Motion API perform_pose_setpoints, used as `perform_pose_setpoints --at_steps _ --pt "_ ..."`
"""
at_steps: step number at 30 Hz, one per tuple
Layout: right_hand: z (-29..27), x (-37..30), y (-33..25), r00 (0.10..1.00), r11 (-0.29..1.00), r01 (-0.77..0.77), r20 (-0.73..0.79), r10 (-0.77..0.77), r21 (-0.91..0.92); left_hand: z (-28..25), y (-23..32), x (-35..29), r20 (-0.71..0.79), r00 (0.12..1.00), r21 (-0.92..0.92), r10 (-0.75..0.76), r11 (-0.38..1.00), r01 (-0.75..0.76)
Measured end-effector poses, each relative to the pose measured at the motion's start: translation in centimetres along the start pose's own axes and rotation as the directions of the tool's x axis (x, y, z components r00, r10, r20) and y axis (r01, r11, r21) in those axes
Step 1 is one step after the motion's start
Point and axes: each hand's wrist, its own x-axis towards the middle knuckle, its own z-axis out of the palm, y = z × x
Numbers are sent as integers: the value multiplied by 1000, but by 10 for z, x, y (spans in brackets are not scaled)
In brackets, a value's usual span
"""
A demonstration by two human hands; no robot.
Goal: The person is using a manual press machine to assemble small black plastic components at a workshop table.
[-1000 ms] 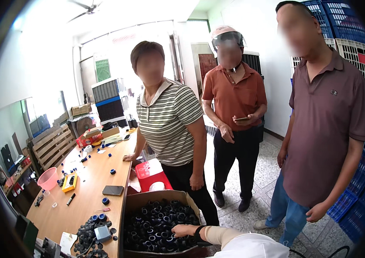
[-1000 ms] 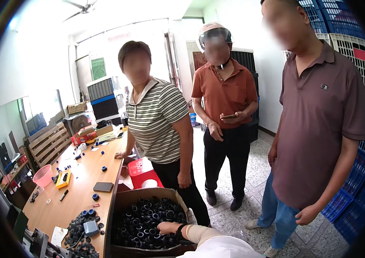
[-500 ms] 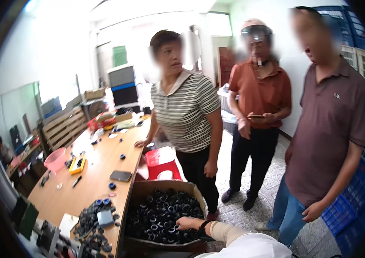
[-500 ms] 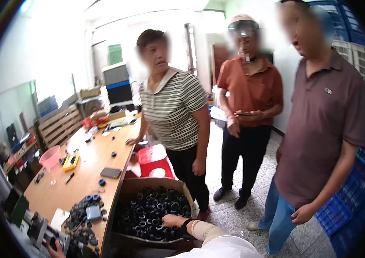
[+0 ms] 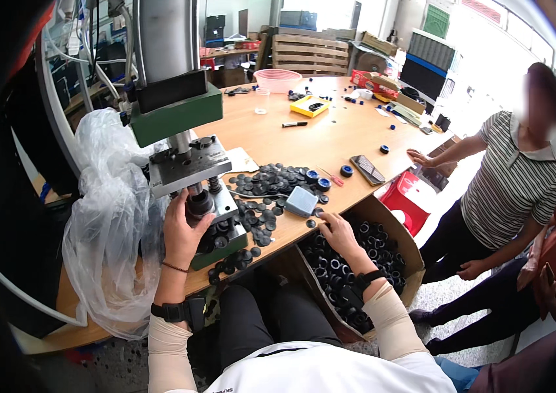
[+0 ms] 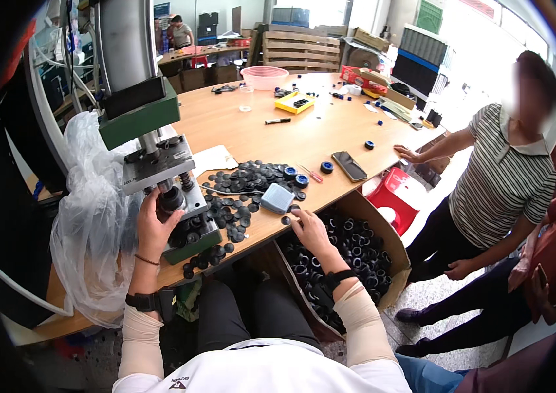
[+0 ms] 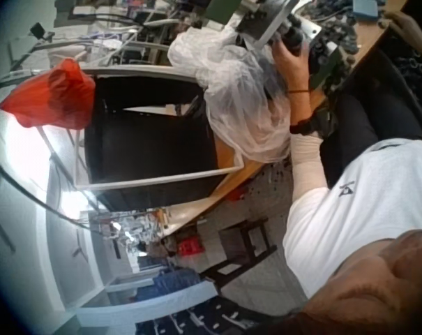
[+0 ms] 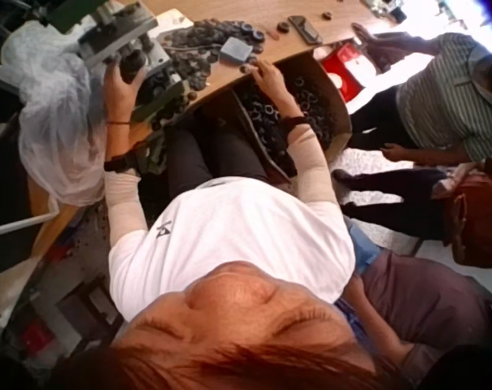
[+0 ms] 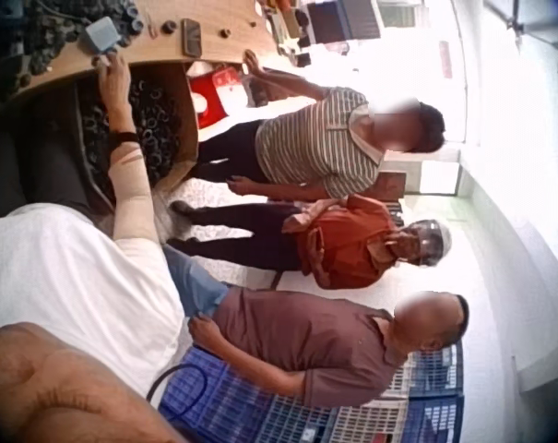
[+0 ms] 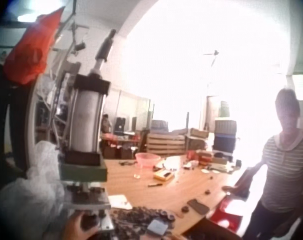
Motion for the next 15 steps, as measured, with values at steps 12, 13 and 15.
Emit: perform_pose_setpoints --at_steps 12,13,15 --pt "79 72 9 993 935 116 43 -107 -336 -132 -87 -64 -327 866 -10 -378 918 397" --pt "86 71 5 992 937 122 55 -110 -326 -140 -94 -70 -223 852 -53 -473 879 474" --pt "83 74 4 995 913 100 36 -93 -396 -127 -99 -69 -144 874 -69 -464 886 459"
